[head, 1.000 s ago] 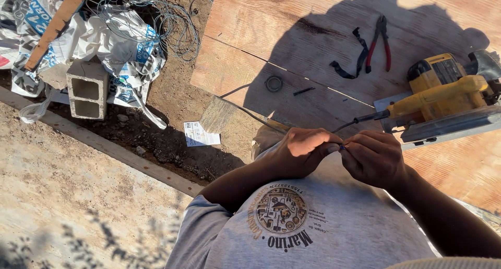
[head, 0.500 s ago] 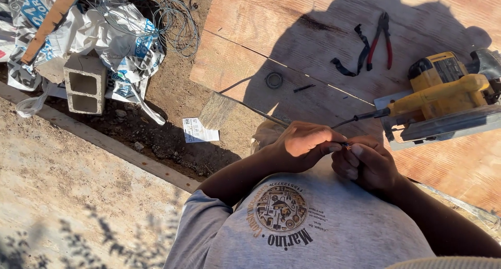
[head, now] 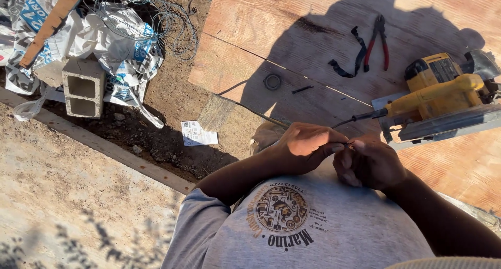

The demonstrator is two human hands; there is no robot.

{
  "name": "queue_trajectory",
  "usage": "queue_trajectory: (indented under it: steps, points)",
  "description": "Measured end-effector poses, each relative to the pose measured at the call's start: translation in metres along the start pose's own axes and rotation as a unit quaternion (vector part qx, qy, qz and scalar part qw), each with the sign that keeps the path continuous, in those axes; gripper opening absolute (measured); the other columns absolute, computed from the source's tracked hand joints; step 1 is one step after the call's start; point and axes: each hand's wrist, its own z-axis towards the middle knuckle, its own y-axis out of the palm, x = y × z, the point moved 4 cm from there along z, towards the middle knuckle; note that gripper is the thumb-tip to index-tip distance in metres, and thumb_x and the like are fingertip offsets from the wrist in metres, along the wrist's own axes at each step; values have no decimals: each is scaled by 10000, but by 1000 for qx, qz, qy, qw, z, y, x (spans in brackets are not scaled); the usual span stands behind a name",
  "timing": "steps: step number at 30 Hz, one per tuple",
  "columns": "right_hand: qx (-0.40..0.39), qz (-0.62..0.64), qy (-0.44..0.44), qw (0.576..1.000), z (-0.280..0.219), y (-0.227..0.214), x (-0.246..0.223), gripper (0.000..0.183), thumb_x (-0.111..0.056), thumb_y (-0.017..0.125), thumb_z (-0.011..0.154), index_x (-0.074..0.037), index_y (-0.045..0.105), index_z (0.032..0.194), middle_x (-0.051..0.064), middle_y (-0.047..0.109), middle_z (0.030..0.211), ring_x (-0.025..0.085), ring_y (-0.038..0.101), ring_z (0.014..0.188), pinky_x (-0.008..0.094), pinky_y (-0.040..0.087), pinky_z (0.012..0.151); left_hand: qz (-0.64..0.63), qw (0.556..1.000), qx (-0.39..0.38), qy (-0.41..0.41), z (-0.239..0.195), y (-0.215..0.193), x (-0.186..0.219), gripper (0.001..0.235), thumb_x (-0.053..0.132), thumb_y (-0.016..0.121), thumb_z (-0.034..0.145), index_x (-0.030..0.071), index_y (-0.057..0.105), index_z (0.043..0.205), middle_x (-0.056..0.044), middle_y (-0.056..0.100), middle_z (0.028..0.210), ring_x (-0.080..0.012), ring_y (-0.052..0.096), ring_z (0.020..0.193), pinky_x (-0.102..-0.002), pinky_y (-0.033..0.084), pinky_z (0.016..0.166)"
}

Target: Repairing a damaged electrical cord by stripping wire ends and applying electrical tape.

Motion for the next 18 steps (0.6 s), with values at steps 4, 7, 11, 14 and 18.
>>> queue_trajectory:
  steps: [4, 7, 11, 14, 18]
  points:
    - [56, -70, -41, 995, 2, 1, -6, 344, -135, 515, 1007, 33, 592, 717, 124, 530, 530, 154, 530, 455, 253, 426, 388, 23, 1000, -9, 13, 3, -1, 7, 152, 107, 640, 1053, 154, 708, 1181, -117, 753, 910, -377, 723, 750, -351, 586, 592]
    - [83, -468, -161, 865, 12, 4, -30, 464, -169, 528, 984, -80, 584, 532, 49, 515, 427, 124, 412, 339, 250, 309, 322, -26, 998, -14, -60, 6, -4, 11, 146, 130, 637, 1052, 179, 718, 1164, -104, 750, 848, -365, 741, 828, -344, 602, 639]
    - [5, -698, -326, 638, 29, -28, -56, 318, -266, 615, 1008, -52, 719, 798, 90, 641, 660, 215, 535, 460, 334, 437, 405, -52, 989, 13, -137, 1, -11, -6, 155, 144, 616, 1065, 90, 701, 1182, -140, 720, 780, -249, 719, 758, -356, 580, 642]
    - [106, -744, -198, 629, 62, -104, -69, 384, -314, 581, 1120, 47, 677, 1029, 185, 635, 806, 331, 599, 676, 446, 505, 542, -77, 984, 57, -150, -11, -22, -35, 198, 157, 636, 1051, 45, 697, 1203, -130, 714, 758, -160, 695, 727, -324, 576, 635]
    - [347, -806, 125, 462, 114, -201, -82, 612, -299, 647, 1092, 132, 421, 1463, 351, 462, 1421, 505, 466, 1349, 544, 404, 1134, -207, 958, 139, -140, -42, -35, -62, 292, 140, 684, 1020, -25, 689, 1260, -178, 744, 823, -225, 740, 757, -337, 618, 630]
